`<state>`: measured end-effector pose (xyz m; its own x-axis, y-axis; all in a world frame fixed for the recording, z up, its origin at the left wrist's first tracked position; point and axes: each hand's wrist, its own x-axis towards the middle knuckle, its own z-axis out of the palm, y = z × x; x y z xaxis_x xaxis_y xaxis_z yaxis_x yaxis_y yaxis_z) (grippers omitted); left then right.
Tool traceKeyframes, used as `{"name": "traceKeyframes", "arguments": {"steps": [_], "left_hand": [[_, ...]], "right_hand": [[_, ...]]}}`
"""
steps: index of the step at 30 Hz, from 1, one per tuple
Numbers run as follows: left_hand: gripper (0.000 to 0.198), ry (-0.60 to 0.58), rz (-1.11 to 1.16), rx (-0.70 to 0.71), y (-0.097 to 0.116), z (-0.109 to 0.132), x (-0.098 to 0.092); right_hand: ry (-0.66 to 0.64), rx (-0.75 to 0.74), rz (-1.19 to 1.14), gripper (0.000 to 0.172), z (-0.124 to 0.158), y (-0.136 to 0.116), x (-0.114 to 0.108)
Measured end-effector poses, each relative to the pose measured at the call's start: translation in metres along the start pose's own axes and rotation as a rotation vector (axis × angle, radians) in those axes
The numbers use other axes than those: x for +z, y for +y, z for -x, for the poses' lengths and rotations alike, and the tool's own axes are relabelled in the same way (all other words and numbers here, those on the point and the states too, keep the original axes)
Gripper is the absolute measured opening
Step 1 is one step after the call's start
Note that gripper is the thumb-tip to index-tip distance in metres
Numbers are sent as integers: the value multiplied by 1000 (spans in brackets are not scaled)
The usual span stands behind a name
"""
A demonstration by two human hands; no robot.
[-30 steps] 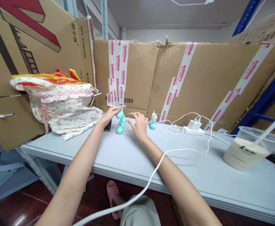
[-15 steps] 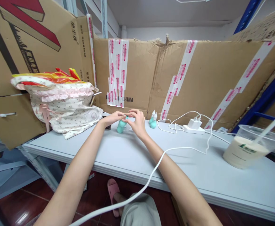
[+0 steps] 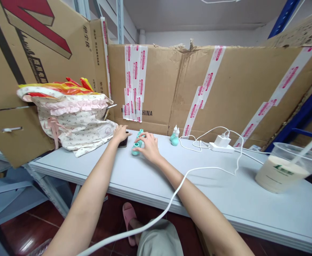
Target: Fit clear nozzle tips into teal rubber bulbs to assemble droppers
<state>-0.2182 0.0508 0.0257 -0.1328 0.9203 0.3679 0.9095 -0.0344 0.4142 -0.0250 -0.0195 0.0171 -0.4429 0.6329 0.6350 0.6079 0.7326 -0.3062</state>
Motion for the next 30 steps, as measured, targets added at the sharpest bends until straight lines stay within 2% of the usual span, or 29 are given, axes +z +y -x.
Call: {"name": "traceKeyframes", "arguments": {"steps": [3, 6, 8, 10, 14, 18, 21, 26, 28, 30], "left_hand": [[59, -159, -330, -54, -8, 3, 8], [39, -271, -405, -86, -14, 3, 6], [35, -305, -394, -104, -16, 2, 4], [40, -328, -373, -98, -15, -1, 5], [64, -387, -394, -71, -11, -4, 16], [59, -464, -409, -102, -20, -7, 19], [55, -491, -407, -122, -31, -9, 16], [57, -495, -406, -134, -35, -10, 15], [57, -493, -400, -132, -33, -9, 17], [57, -477, -388, -114, -31, -10, 18]], "right_hand": [[-27, -25, 45, 20, 4, 0, 4], [-40, -27, 47, 28, 5, 3, 3], [-53, -29, 40, 34, 5, 4, 3], [-55, -34, 37, 35, 4, 4, 2], [-8, -47, 33, 28, 2, 0, -4], [76, -28, 87, 25, -6, 5, -21], [216, 66, 193, 26, -12, 26, -42], [434, 353, 408, 30, -4, 84, -66], [438, 425, 453, 34, 3, 105, -70], [394, 501, 423, 30, 8, 120, -71]]}}
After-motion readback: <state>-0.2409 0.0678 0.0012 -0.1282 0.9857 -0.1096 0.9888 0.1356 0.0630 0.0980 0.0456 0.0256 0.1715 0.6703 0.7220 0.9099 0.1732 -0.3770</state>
